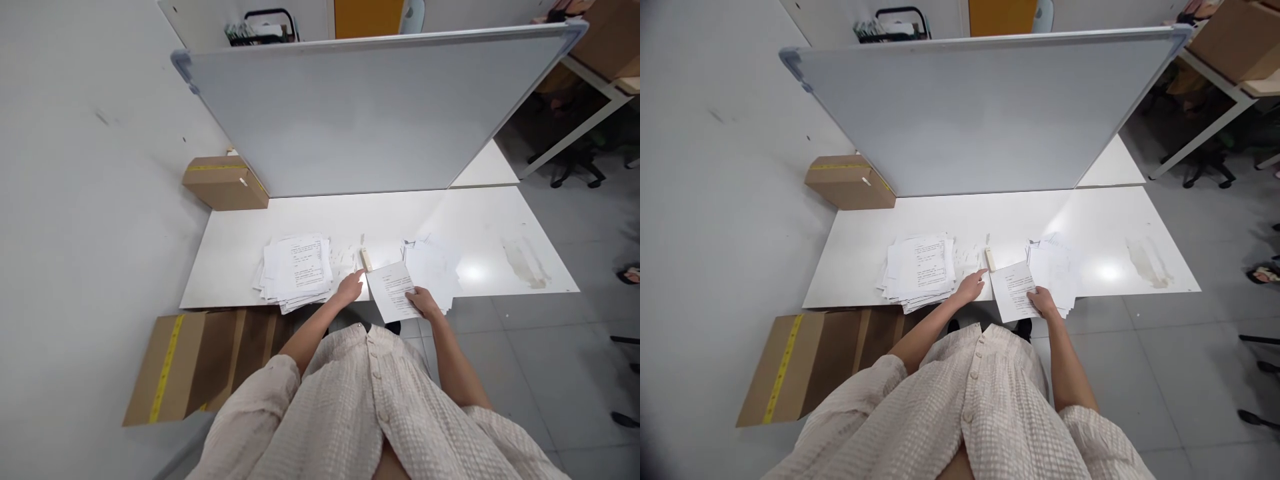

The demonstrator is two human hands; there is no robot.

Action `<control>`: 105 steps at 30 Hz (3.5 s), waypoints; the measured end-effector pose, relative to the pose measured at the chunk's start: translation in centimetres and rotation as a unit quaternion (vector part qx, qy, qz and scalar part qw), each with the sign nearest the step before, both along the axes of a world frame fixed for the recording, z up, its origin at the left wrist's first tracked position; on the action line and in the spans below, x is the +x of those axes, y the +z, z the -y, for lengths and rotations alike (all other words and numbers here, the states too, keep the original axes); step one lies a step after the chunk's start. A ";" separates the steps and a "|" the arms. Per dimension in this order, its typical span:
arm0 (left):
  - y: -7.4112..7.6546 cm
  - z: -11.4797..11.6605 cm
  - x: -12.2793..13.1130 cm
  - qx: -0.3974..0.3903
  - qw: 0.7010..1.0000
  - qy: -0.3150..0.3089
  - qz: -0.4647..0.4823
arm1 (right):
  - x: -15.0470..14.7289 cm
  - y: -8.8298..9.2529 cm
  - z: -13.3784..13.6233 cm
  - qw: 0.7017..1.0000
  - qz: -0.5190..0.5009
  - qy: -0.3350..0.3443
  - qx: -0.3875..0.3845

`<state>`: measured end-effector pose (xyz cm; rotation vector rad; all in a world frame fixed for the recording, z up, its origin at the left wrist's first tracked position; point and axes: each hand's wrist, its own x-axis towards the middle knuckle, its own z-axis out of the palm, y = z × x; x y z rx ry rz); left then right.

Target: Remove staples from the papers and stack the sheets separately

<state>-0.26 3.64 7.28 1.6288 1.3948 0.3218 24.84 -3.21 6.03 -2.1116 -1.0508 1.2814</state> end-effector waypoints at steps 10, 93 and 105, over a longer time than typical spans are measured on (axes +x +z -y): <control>-0.2 -2.1 2.5 -0.011 0.991 -0.060 -0.116 | -0.1 -0.7 -1.8 1.000 0.018 0.018 0.005; 0.0 2.7 -14.8 0.224 0.943 0.209 -0.127 | -14.7 2.2 -3.3 0.944 -0.324 -0.056 0.010; 5.6 5.8 -9.8 0.267 0.956 0.121 -0.015 | -16.7 4.1 -4.7 0.927 -0.374 -0.027 -0.012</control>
